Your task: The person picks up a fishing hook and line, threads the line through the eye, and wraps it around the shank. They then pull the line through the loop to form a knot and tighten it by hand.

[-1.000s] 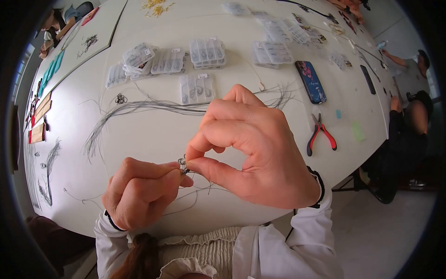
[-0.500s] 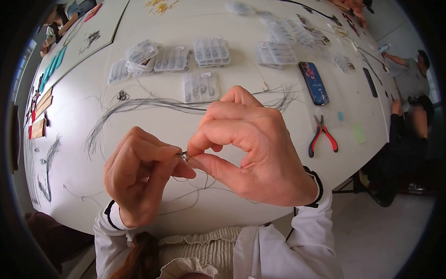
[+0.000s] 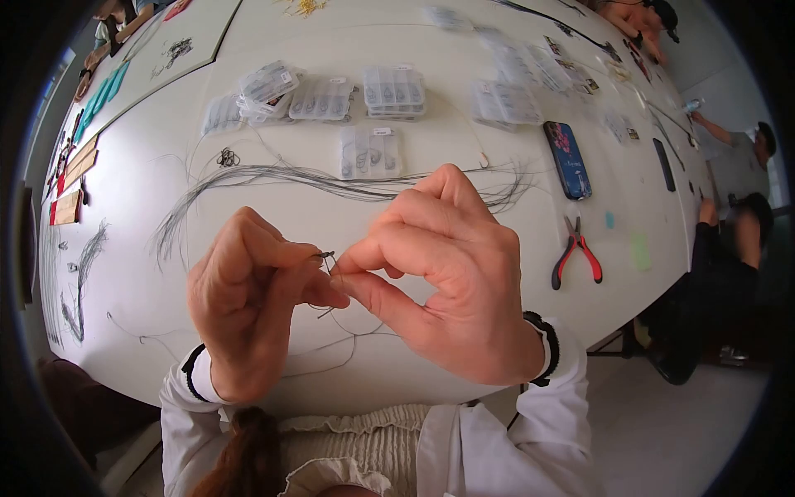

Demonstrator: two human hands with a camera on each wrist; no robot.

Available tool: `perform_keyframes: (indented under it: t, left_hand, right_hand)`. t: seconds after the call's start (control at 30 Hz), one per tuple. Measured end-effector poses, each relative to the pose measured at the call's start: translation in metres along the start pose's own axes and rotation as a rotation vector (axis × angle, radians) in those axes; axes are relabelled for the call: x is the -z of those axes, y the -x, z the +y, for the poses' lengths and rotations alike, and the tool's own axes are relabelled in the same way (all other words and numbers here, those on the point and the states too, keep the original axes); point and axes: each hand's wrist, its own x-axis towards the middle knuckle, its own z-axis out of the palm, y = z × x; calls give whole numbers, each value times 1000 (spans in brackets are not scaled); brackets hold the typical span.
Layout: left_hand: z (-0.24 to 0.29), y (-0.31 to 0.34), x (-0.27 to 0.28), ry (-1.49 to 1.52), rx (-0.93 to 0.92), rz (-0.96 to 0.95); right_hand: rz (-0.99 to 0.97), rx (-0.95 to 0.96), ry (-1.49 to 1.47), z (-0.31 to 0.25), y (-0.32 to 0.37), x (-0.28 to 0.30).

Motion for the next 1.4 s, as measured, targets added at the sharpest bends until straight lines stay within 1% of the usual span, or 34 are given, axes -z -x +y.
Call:
perform_keyframes:
  t: [0.03,0.07,0.1,0.13,0.17,0.2,0.27,0.3,0.37,0.43,0.5,0.57,0.6,0.67,0.7,0.77,0.8,0.87,0.9,0.97,1.0,1.03,1.07,1.1,1.13,1.17,1.2,1.23,1.3,1.33,1.4]
  left_hand:
    - [-1,0,0,-1,3,8]
    - [-3,1,0,-58,-56,25]
    - [-4,1,0,-115,-115,40]
    - [-4,-1,2,-115,-112,43]
    - [-5,-3,5,-226,-223,32]
    - [-5,-5,6,-338,-336,20]
    - [-2,-3,5,-392,-338,17]
    - [-1,-2,5,-448,-343,11]
    - [2,-2,5,-450,-332,-24]
    - [4,-1,4,-451,-321,-61]
    - [5,0,4,-399,-256,-121]
    - [6,-1,5,-375,-262,-137]
    - [6,-2,5,-352,-267,-150]
    - [6,-1,6,-323,-248,-171]
    - [6,-1,7,-296,-231,-188]
    - [6,-1,7,-269,-226,-199]
    - [6,-1,7,-244,-219,-204]
    - [4,-2,7,-260,-258,-198]
    - [2,-2,6,-275,-295,-189]
    - [0,-3,6,-288,-317,-175]
    - [-1,-4,6,-301,-337,-159]
    - [-2,-4,6,-302,-338,-160]
    - [-2,-5,7,-261,-281,-165]
    - [-2,-5,7,-220,-223,-171]
    - [-1,-5,6,-221,-223,-171]
    - [2,-6,4,-50,-38,-160]
    - [4,-7,4,121,147,-146]
    - [6,-7,4,120,147,-146]
    - [8,-7,6,226,307,-180]
    - [10,-8,7,226,308,-179]
    - [13,-8,10,359,440,-206]
  right_hand:
    - [72,100,113,0,1,-3]
    - [146,199,224,-1,2,-6]
    - [141,200,222,-5,3,-9]
    - [174,262,328,-9,3,-10]
    - [206,324,437,-12,5,-11]
    - [202,324,437,-11,6,-11]
    - [272,429,598,-10,9,-12]
    - [270,428,598,-10,9,-11]
    - [293,505,678,-11,7,-8]
    - [283,514,663,-8,5,-2]
    - [274,518,648,-7,3,2]
    - [200,414,501,-7,-1,6]
    - [202,411,501,-4,-2,7]
    - [178,280,278,2,-2,8]
    - [181,277,279,2,-3,8]
    - [32,6,20,0,-5,11]
    - [36,6,21,3,-6,12]
    - [-185,-90,-231,12,-8,14]
    - [-182,-89,-230,16,-9,13]
    - [-255,-213,-452,21,-9,11]
    - [-253,-213,-452,20,-9,10]
    - [-260,-282,-511,20,-9,9]
    - [-267,-353,-570,19,-9,9]
    - [-267,-353,-571,19,-9,8]
    - [-252,-309,-524,20,-9,7]
    - [-238,-266,-477,20,-9,7]
    - [-238,-266,-477,20,-9,7]
    - [-235,-235,-435,21,-9,7]
    - [-231,-203,-392,21,-9,7]
    - [-226,-211,-376,21,-9,7]
    - [-222,-220,-362,21,-9,6]
